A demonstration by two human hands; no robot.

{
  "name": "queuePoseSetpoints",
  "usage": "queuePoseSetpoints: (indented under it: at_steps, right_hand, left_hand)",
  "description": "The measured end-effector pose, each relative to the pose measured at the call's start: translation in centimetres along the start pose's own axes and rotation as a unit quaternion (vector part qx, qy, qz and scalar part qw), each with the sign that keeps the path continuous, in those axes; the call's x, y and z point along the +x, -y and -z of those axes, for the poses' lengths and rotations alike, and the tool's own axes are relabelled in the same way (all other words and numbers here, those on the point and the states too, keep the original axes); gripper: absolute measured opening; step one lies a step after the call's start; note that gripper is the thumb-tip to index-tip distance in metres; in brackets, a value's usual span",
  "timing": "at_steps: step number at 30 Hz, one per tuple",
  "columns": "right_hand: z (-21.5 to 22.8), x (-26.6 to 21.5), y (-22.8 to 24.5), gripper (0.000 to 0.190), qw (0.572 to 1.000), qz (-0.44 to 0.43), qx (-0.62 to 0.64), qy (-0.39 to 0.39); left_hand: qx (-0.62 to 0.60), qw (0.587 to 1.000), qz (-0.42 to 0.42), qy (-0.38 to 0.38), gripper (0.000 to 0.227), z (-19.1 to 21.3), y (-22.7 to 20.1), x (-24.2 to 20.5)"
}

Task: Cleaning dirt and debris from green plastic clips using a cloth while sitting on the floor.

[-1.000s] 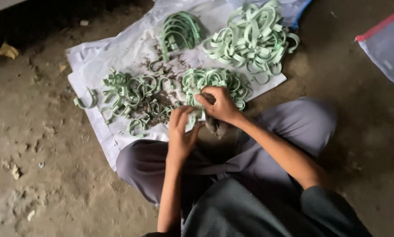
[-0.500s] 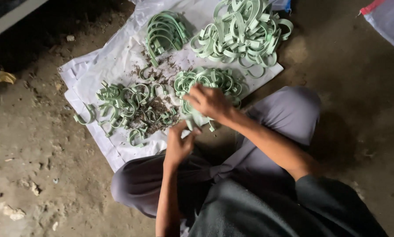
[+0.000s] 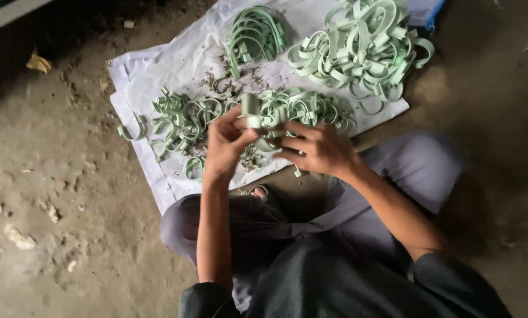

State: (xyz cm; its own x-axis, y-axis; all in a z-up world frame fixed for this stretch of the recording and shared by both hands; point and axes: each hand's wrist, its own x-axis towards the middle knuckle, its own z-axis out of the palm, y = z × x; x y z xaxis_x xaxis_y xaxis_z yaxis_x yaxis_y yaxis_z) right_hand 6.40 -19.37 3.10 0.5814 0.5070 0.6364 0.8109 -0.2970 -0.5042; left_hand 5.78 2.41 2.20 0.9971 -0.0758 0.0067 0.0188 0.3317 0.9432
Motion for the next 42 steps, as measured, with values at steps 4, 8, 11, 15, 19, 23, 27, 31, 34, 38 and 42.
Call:
queuePoseSetpoints:
  at_steps: [4,8,11,15,19,23,27,31,34,38,42]
  right_hand:
    - [-0.9,-0.2,-0.8,0.009,0.997,-0.03,0.049,-0.044]
    - [1.3,2.4,1.3,0.014,0.976,-0.095,0.177,-0.084]
    - [1.6,1.4,1.0,0.01,0.968,-0.119,0.202,-0.088]
    - [2.5,2.1,1.8,0.01,0.972,-0.087,0.196,-0.096]
    - [2.7,4.1,4.4,0.011,0.979,-0.05,0.166,-0.106]
    - [2.2,4.0,4.7,0.015,0.985,0.077,0.121,-0.095]
    - [2.0,4.6,5.3,0.016,0.977,0.15,0.096,-0.118]
    - [2.2,6.3,5.6,0.015,0.968,0.177,0.113,-0.136]
    - [1.7,6.0,4.8,0.032,0.954,0.236,0.148,-0.113]
    - [1.8,6.2,5.2,0.032,0.965,0.171,0.14,-0.142]
    - [2.8,4.9,3.9,0.057,0.977,0.138,0.112,-0.122]
  left_hand:
    - [-0.033,0.997,-0.007,-0.062,0.045,-1.6,2.8,0.1]
    - [0.021,0.991,-0.028,-0.13,0.028,-3.1,3.3,-0.2]
    - [0.118,0.99,-0.057,-0.057,0.033,-4.5,4.2,-0.9]
    - [0.181,0.961,-0.09,0.187,0.036,-6.3,5.4,-2.3]
    - [0.054,0.967,-0.129,0.214,0.013,-6.0,13.9,-3.6]
    - [0.091,0.968,-0.155,0.173,0.015,-4.9,13.2,-3.5]
    - [0.128,0.967,-0.184,0.117,0.017,-4.1,12.6,-4.0]
    - [0.151,0.963,-0.209,0.083,0.019,-3.2,11.8,-3.5]
    - [0.171,0.957,-0.23,0.047,0.021,-2.7,11.3,-3.2]
    - [0.216,0.934,-0.285,-0.025,0.022,-1.2,8.5,-2.8]
    - [0.246,0.908,-0.313,-0.133,0.047,0.0,4.8,-3.4]
